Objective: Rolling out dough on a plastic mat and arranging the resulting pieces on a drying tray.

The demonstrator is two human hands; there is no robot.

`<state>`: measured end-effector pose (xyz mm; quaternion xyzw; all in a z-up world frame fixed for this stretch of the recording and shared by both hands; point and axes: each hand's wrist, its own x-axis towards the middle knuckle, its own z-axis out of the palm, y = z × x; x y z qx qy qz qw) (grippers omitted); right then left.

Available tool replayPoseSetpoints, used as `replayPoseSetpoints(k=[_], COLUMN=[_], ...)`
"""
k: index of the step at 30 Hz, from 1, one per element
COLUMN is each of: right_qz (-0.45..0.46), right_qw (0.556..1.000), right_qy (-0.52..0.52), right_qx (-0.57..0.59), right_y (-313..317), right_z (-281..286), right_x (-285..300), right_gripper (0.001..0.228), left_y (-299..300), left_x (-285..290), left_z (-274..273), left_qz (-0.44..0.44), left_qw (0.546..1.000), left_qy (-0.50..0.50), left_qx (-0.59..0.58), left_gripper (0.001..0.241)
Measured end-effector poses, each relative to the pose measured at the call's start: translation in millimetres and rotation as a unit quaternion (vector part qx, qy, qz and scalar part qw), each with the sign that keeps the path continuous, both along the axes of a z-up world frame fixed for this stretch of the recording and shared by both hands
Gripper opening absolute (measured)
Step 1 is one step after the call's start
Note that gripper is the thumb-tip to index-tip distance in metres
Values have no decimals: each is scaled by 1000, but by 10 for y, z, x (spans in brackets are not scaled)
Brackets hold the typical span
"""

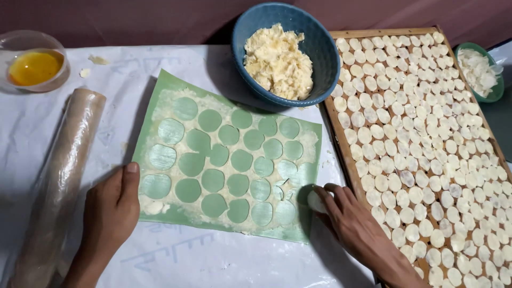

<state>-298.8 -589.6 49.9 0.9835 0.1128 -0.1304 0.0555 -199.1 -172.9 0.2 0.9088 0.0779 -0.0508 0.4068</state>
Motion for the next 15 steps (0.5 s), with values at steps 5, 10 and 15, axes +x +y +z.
replayPoseSetpoints(k=[5,10,15], right_qz=[69,117,176], right_qw=[997,992,966], right_qy=[-10,-42,-60], right_qx=[18,27,177], right_y=[118,540,976], right_z=[-185,-317,-165], right_x=[-65,81,494], right_gripper=[55,59,47], left_y=[-13,-13,-16], left_x=[-5,-3,1], left_z=[-79,-97,-57], left_qz=[14,14,6], left_qw=[1000,1000,1000], left_qy=[-7,2,-2], left_qx=[5,-11,-21], left_gripper=[46,47,48])
